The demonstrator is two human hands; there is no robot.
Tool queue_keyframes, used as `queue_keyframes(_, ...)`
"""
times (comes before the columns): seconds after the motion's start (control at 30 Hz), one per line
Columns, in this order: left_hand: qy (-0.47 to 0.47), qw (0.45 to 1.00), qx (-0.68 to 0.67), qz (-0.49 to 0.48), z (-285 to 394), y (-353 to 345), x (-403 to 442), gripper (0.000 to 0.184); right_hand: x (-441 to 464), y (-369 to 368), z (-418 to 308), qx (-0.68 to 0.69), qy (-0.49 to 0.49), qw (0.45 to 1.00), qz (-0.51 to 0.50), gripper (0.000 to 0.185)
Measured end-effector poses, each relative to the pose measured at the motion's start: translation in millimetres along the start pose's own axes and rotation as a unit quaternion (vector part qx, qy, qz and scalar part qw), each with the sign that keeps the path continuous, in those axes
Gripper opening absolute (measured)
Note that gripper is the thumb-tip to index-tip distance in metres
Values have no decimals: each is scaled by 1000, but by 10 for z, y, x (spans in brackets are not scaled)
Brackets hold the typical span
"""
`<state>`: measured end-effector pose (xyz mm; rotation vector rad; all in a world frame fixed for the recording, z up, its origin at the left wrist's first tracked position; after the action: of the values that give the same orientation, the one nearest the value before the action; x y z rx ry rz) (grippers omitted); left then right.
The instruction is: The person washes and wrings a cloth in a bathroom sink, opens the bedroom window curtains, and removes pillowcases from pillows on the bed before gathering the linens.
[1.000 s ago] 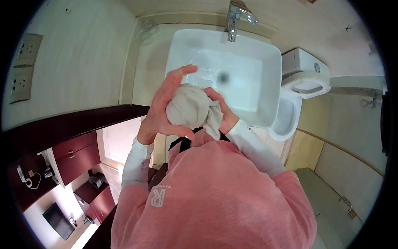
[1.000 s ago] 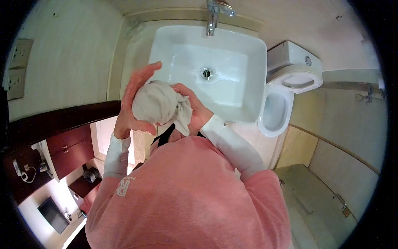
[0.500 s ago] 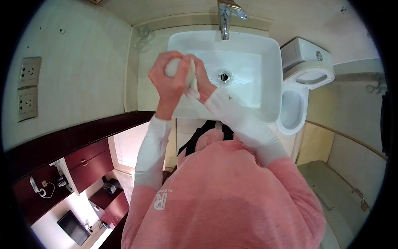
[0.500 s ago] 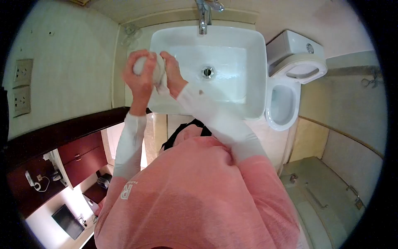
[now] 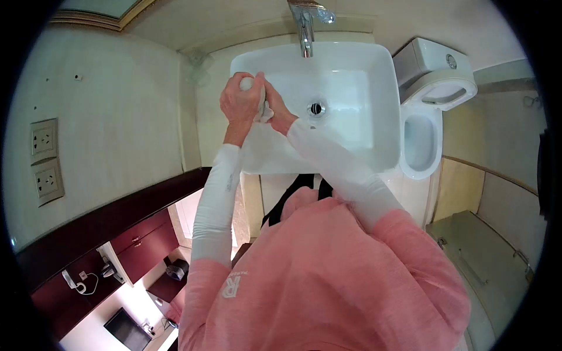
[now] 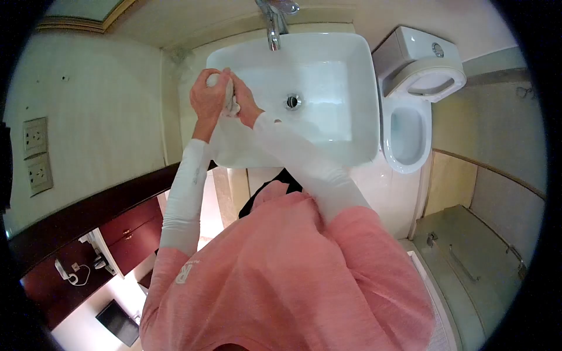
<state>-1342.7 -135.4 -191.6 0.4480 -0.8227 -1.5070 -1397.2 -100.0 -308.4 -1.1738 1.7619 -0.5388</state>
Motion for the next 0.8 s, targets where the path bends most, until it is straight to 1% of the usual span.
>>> queue_keyframes(0.07,-7,991,7,-133,67,-22,-24,45,-123,61,98,59,-89,992,-72,37)
queue_keyframes(0.1,-30,984,-46,-169,75,22,-67,53,-201,66,149,89,-133,981,-108,38)
queue_keyframes(0.17,-76,956,-152,-239,91,146,-170,70,-430,-34,54,106,-168,970,-142,41)
queue_keyframes(0.2,-79,951,-187,-232,94,226,-203,73,-550,-111,2,112,-187,963,-158,42)
queue_keyframes(0.27,-84,938,-255,-217,142,380,-250,80,-713,-256,28,116,-223,957,-145,39)
queue_keyframes(0.3,-98,930,-260,-239,206,397,-289,77,-743,-312,71,118,-242,953,-138,38)
queue_keyframes(0.33,-112,922,-264,-260,279,413,-327,73,-674,-460,98,192,-245,910,-274,34)
queue_keyframes(0.37,-125,913,-269,-282,336,411,-355,69,-536,-351,208,170,-217,932,-236,33)
queue_keyframes(0.47,-221,935,-198,-194,436,484,-303,55,-457,-398,52,113,-128,977,-130,28)
queue_keyframes(0.53,-132,959,-224,-114,451,498,-210,46,-524,-559,-290,90,-64,991,-72,23)
queue_keyframes(0.57,-87,965,-236,-74,466,489,-172,42,-431,-552,-323,84,-25,994,-59,22)
queue_keyframes(0.6,-75,959,-271,-32,501,477,-112,39,-270,-545,-365,79,14,996,-46,22)
queue_keyframes(0.63,-44,950,-308,-7,456,429,-35,38,-151,-526,-441,73,53,995,-33,22)
queue_keyframes(0.7,18,924,-379,45,347,300,141,37,-7,-455,-585,-40,117,992,-25,22)
queue_keyframes(0.73,47,915,-390,85,231,216,234,36,35,-433,-652,-96,147,984,-21,23)
queue_keyframes(0.8,78,877,-467,82,12,18,411,33,91,-377,-768,-195,232,951,59,25)
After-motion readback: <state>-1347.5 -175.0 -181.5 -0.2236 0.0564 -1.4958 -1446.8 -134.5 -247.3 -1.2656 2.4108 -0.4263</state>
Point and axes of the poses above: each hand's wrist, its own x-axis towards the middle knuckle, its own y-axis out of the back of the hand, z = x × y, the point moved 7 cm from there along x, towards the middle knuckle, and after that the axes turned 5 degrees about y, right-handed, at the moved point
